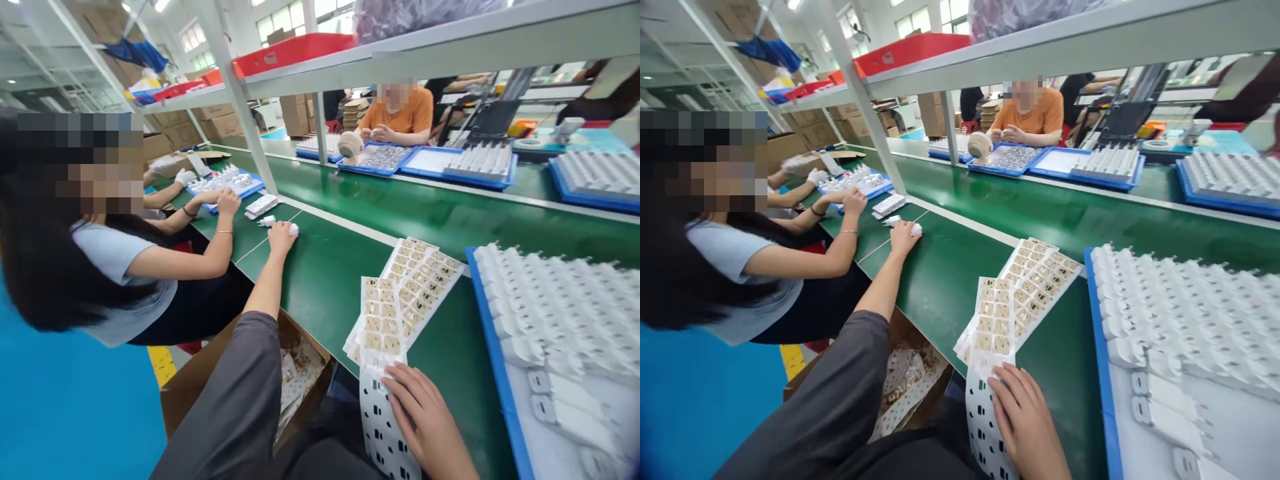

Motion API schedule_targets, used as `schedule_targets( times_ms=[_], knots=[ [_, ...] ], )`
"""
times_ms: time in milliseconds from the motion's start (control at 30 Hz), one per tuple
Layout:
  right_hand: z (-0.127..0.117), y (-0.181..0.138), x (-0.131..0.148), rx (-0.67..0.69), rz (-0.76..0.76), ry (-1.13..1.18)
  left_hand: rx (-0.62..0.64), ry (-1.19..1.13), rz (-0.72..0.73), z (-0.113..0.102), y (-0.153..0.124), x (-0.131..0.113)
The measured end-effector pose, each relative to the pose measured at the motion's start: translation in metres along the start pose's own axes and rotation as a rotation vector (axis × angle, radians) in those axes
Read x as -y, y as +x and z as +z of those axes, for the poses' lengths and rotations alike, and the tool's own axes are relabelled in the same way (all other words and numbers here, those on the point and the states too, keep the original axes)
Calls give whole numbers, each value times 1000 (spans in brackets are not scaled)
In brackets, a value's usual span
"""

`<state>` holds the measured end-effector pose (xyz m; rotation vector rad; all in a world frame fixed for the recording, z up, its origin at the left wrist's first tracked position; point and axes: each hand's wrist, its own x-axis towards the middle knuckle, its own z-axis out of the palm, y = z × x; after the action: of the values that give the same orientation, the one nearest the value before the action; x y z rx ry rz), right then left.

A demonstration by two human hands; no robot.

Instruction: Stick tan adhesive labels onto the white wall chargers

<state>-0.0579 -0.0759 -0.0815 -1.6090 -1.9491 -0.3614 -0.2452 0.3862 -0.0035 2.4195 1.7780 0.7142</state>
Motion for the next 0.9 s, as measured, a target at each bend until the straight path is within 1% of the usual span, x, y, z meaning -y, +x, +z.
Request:
schedule_targets(
  times_ms=[133, 200, 267, 333, 367, 433, 467, 533, 567, 600, 667, 733, 800, 900],
  knots=[
    [-5, 2, 10, 43, 78, 26, 2, 24, -53, -4, 11, 6],
    [-7, 4, 14, 60, 120, 49, 3, 17, -61, -7, 16, 5],
    [-9, 5, 17, 63, 149, 80, -1, -5, -33, -10, 15, -2],
    [-10, 6, 18, 58, 169, 109, 21, -48, 47, -10, 0, -15],
    [-11, 7, 19, 56, 178, 120, 49, -73, 100, -10, -13, -23],
    [-11, 7, 19, 52, 196, 134, 133, -152, 229, -10, -52, -39],
    [-11, 7, 20, 50, 206, 140, 180, -200, 300, -11, -77, -48],
    [-11, 6, 21, 44, 230, 145, 284, -408, 523, -16, -132, -62],
    [-11, 6, 21, 38, 243, 143, 332, -470, 607, -20, -160, -67],
    [-11, 6, 22, 34, 254, 138, 354, -519, 644, -24, -185, -71],
    [-10, 5, 22, 32, 271, 124, 359, -593, 615, -32, -227, -77],
    [-10, 5, 22, 45, 276, 116, 364, -587, 565, -38, -254, -78],
    [-10, 5, 22, 63, 275, 118, 381, -534, 546, -39, -270, -79],
    [-11, 6, 22, 64, 273, 134, 412, -475, 558, -35, -283, -80]
  ],
)
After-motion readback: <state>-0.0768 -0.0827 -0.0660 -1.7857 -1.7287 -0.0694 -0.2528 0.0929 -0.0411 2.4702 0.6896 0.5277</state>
